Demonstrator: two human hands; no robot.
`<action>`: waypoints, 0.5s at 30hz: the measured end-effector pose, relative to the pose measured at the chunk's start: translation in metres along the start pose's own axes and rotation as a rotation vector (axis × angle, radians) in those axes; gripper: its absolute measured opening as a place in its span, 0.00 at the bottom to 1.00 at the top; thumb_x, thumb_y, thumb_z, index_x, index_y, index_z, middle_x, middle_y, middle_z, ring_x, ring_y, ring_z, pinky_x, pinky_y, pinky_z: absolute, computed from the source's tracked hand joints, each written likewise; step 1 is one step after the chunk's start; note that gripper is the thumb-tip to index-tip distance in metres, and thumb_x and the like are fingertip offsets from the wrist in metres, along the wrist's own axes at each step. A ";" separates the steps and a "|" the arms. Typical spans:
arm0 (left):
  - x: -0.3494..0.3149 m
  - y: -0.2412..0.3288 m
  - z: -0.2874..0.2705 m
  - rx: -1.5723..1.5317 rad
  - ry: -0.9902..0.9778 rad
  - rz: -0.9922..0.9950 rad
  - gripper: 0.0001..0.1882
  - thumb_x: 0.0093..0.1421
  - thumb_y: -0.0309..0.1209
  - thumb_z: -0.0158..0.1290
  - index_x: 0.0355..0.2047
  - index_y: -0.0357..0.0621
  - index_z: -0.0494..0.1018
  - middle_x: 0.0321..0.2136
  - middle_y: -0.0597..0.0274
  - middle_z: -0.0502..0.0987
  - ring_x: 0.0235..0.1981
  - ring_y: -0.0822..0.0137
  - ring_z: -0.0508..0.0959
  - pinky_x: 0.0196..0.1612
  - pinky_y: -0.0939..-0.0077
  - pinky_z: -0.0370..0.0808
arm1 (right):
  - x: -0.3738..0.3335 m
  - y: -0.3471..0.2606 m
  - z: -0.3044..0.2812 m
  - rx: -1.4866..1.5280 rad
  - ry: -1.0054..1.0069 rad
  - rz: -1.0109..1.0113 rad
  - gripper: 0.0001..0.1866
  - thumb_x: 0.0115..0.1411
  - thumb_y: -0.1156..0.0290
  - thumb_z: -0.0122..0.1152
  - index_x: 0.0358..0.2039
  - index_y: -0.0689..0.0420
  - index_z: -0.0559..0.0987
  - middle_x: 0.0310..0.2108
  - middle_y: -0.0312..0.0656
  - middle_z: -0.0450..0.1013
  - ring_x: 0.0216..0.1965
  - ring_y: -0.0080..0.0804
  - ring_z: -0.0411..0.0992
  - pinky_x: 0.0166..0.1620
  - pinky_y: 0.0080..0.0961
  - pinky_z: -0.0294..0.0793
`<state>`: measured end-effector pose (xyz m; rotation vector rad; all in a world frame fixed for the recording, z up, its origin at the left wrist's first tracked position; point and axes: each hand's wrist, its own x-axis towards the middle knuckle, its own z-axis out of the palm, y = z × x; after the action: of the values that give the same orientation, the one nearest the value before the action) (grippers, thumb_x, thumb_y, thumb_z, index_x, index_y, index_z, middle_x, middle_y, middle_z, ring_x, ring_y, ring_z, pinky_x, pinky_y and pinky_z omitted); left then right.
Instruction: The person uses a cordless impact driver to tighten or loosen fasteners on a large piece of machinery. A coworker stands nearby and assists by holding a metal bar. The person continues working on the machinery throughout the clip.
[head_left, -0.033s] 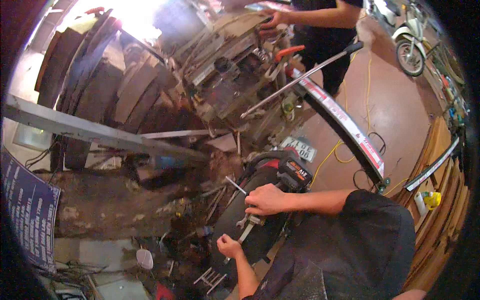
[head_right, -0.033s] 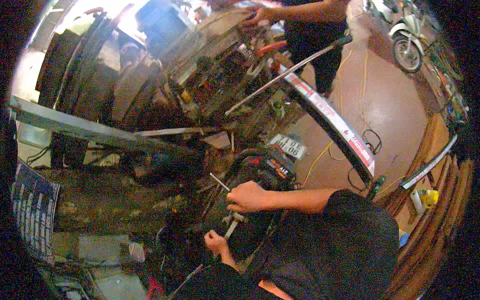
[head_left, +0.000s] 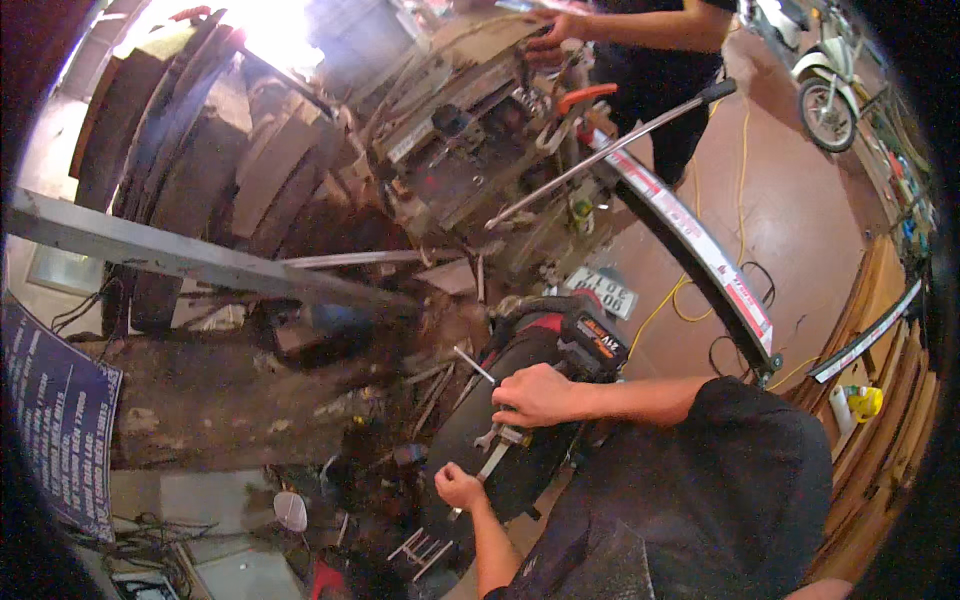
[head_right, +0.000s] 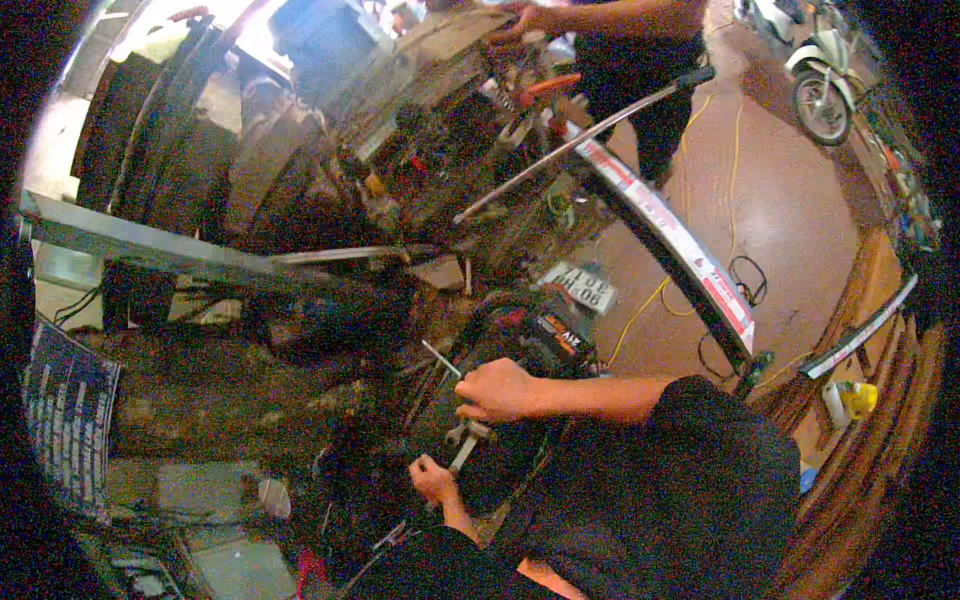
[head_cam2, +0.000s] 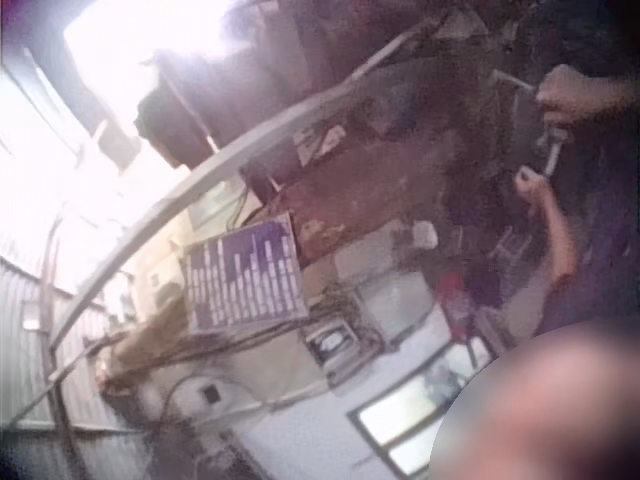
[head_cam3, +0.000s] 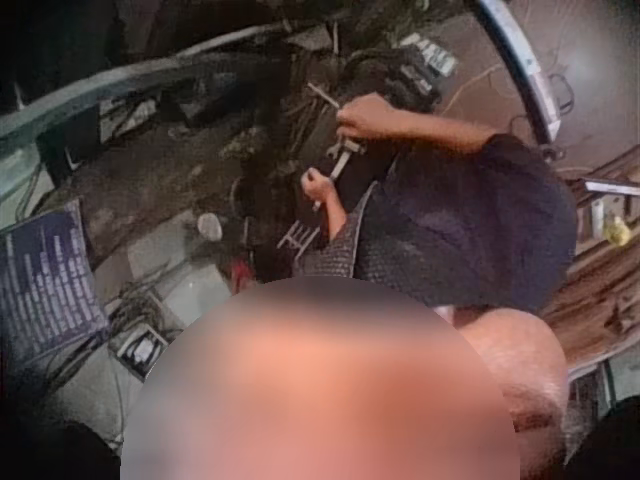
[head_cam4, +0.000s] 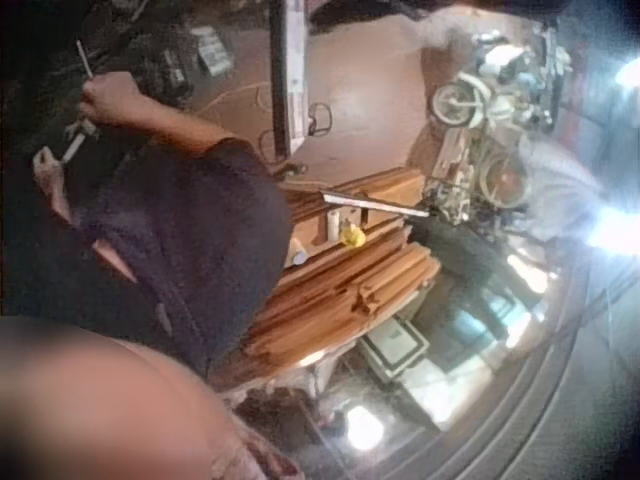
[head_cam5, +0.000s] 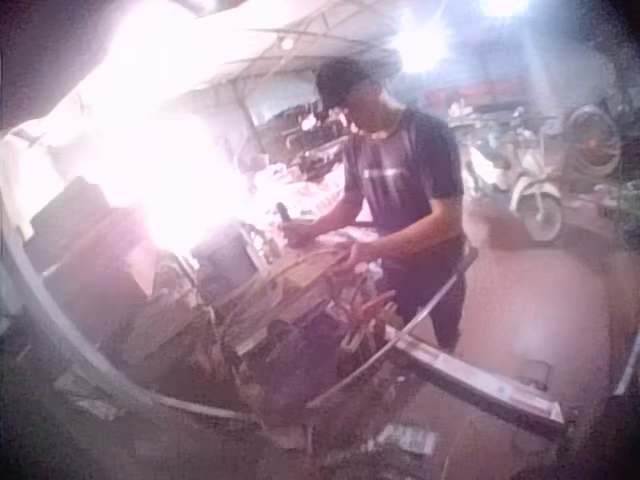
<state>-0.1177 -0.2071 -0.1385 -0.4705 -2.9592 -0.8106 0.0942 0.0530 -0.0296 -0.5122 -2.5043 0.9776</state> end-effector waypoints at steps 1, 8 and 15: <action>-0.001 0.000 -0.003 0.042 -0.011 -0.066 0.16 0.65 0.41 0.56 0.39 0.38 0.80 0.38 0.48 0.82 0.42 0.46 0.80 0.48 0.52 0.74 | -0.001 0.000 0.002 0.009 0.002 -0.002 0.22 0.64 0.46 0.62 0.33 0.55 0.79 0.28 0.49 0.78 0.32 0.56 0.80 0.33 0.53 0.79; 0.000 0.007 0.005 0.029 -0.038 -0.041 0.16 0.67 0.40 0.57 0.41 0.36 0.79 0.40 0.46 0.83 0.43 0.46 0.81 0.50 0.56 0.76 | 0.001 0.008 0.000 -0.038 0.021 -0.062 0.20 0.64 0.48 0.63 0.32 0.53 0.78 0.28 0.45 0.76 0.31 0.50 0.79 0.34 0.48 0.79; 0.004 0.001 0.014 -0.008 0.005 -0.021 0.15 0.65 0.42 0.58 0.38 0.41 0.80 0.39 0.51 0.83 0.41 0.45 0.80 0.45 0.51 0.74 | -0.001 0.009 0.008 -0.070 0.094 -0.076 0.18 0.63 0.50 0.64 0.29 0.53 0.76 0.26 0.44 0.75 0.29 0.51 0.78 0.31 0.51 0.78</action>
<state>-0.1202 -0.1979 -0.1500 -0.4375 -2.9619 -0.8253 0.0927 0.0543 -0.0419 -0.4688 -2.4613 0.8210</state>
